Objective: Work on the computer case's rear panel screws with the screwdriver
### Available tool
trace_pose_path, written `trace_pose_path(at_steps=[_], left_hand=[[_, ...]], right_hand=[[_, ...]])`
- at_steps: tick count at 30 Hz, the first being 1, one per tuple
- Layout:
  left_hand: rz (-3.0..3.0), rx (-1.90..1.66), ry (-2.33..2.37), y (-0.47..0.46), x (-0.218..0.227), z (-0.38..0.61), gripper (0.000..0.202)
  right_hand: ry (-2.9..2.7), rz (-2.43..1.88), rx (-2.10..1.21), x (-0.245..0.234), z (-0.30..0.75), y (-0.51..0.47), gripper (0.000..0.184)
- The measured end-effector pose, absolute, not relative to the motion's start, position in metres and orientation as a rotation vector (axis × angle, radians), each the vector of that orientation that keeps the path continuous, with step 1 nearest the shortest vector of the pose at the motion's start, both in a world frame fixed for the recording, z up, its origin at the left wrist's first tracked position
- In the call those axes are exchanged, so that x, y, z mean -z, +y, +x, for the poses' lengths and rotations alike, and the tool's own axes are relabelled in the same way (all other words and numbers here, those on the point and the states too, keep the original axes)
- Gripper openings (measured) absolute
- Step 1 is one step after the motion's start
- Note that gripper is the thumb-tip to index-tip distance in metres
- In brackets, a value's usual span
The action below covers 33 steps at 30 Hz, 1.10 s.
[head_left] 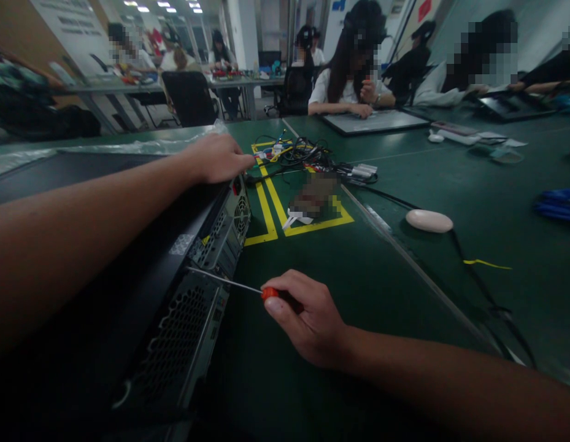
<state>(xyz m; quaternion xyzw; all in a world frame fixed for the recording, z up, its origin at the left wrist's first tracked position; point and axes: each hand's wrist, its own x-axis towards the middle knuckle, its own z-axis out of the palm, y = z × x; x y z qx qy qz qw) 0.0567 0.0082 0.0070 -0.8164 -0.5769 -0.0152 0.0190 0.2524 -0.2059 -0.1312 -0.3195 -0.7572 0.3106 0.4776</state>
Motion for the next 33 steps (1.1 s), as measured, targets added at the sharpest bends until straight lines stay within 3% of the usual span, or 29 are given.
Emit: trace_pose_path(at_steps=[5,9,33], left_hand=[[-2.523,0.048,-1.774,0.0113,-0.0054,0.0568,0.064],[-2.509,0.023,-1.780,0.0095,-0.0066,0.0576,0.065],[-2.491,-0.009,-1.748,0.0122,-0.0050,0.0569,0.074]], right_hand=[[-1.812,-0.799,-0.831,0.1332,0.2518,-0.2081,0.012],[-1.775,-0.825,-0.858,0.1363,0.2511,-0.2099,0.027],[-1.780,-0.835,-0.867,0.1347,0.2506,-0.2076,0.019]])
